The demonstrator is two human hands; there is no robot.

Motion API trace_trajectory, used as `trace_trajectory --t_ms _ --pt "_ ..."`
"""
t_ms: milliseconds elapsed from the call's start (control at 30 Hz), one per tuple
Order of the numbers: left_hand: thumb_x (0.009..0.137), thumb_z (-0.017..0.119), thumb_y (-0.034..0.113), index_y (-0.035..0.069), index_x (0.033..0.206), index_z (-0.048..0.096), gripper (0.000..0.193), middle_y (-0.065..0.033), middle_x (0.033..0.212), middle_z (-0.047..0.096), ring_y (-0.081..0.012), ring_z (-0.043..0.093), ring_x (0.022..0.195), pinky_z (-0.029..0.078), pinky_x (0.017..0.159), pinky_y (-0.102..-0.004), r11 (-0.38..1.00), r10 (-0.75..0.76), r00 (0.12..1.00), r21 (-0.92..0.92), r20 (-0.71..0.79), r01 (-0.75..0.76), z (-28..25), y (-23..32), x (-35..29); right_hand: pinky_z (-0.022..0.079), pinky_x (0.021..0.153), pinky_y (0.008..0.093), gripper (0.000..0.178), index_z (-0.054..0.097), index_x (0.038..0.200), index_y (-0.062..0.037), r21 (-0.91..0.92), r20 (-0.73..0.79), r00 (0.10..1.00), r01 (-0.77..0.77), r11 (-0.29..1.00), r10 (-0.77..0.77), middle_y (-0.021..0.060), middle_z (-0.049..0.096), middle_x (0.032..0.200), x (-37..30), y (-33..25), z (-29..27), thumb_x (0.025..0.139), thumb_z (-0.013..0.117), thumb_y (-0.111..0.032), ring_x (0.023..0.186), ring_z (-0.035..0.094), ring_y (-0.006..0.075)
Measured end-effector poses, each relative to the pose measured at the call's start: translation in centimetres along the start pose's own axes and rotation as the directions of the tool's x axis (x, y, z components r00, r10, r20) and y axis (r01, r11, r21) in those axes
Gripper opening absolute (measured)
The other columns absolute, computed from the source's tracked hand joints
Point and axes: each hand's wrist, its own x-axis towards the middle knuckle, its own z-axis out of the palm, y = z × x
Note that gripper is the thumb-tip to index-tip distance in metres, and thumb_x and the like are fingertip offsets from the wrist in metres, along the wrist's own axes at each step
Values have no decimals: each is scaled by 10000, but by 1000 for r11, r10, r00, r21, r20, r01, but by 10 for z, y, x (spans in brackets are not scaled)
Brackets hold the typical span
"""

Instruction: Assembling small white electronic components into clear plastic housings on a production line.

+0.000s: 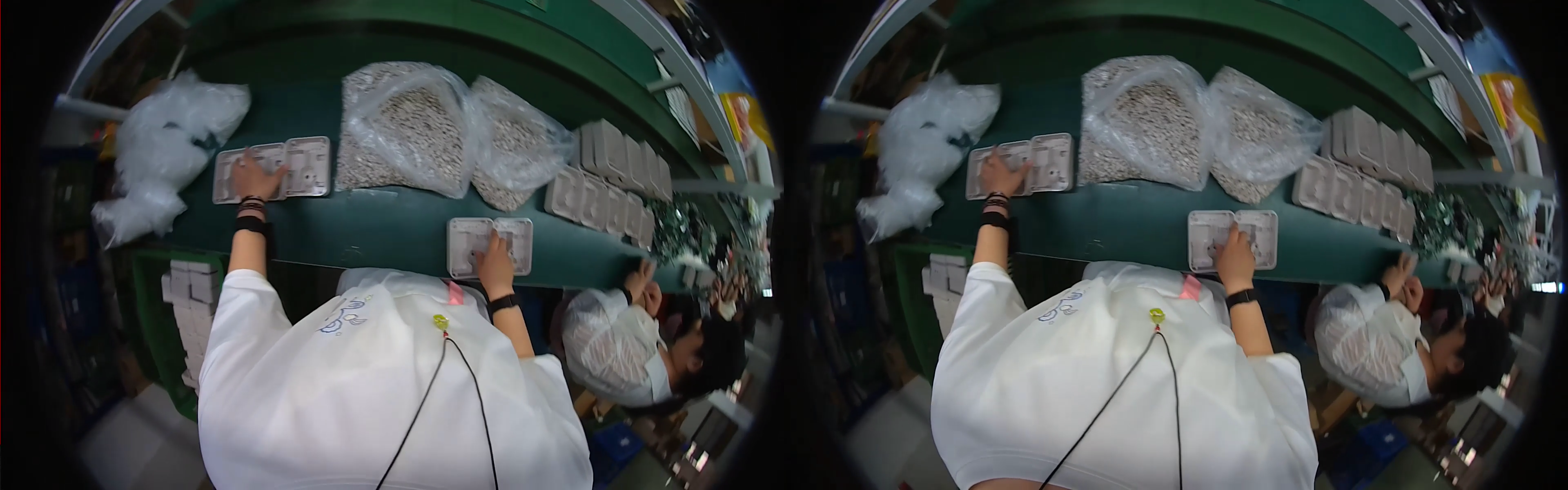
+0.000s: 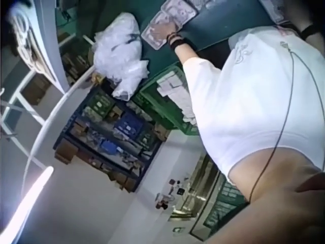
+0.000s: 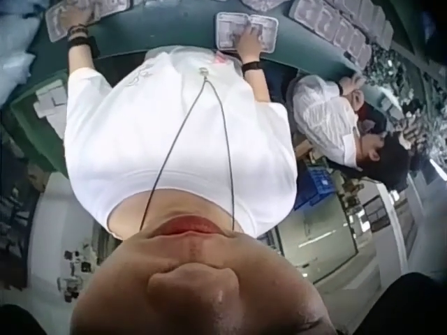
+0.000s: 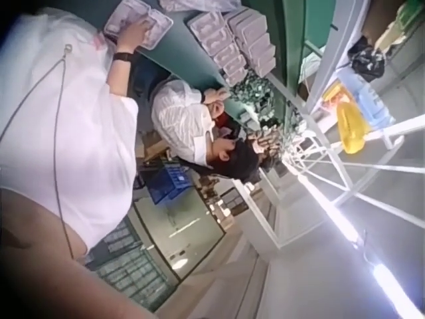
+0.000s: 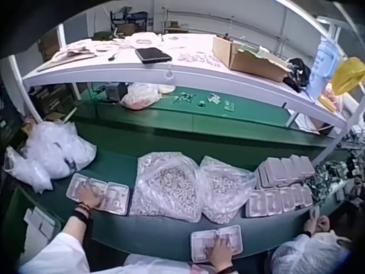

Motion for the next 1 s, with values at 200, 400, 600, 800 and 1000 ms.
trace_trajectory --t_ms 200,400,600,800,1000 --pt "508 730 545 144 1347 165 1088 -261 1328 228 -393 249 1235 262 983 -495 986 -85 959 -117 269 120 29 -24 33 484 662 390 595 334 1231 -28 -37 -47 999 -2 999 0 165 481 1003 5 -9 3 719 607 -159 867 549 333" --pt "511 743 440 188 1330 180 1026 -221 1267 286 -377 294 1189 259 977 -490 994 -68 950 -66 305 92 29 -31 2 474 680 414 559 340 1219 -47 6 -52 999 8 1000 -7 169 473 1013 2 6 12 718 583 -96 899 535 352" --pt "490 771 357 212 1304 191 1010 -199 1252 272 -361 272 1188 254 956 -519 996 -44 962 -67 270 64 31 -21 -90 467 679 443 516 338 1202 -58 157 -49 998 37 987 -30 177 458 1077 7 20 14 731 548 -53 871 526 401" --pt "502 761 426 177 1297 186 1013 -205 1229 277 -378 282 1153 280 911 -539 998 -26 945 -43 325 42 25 60 -167 466 692 446 541 308 1218 -55 256 32 999 1 967 -10 189 454 1111 8 5 2 742 563 -91 872 528 412" --pt "544 649 617 108 1293 229 999 -226 1191 281 -389 276 1128 316 855 -554 992 62 930 82 363 -98 35 108 -199 459 720 451 641 254 1260 -34 289 126 986 67 955 -107 211 440 1132 6 10 1 738 604 -157 901 530 407"
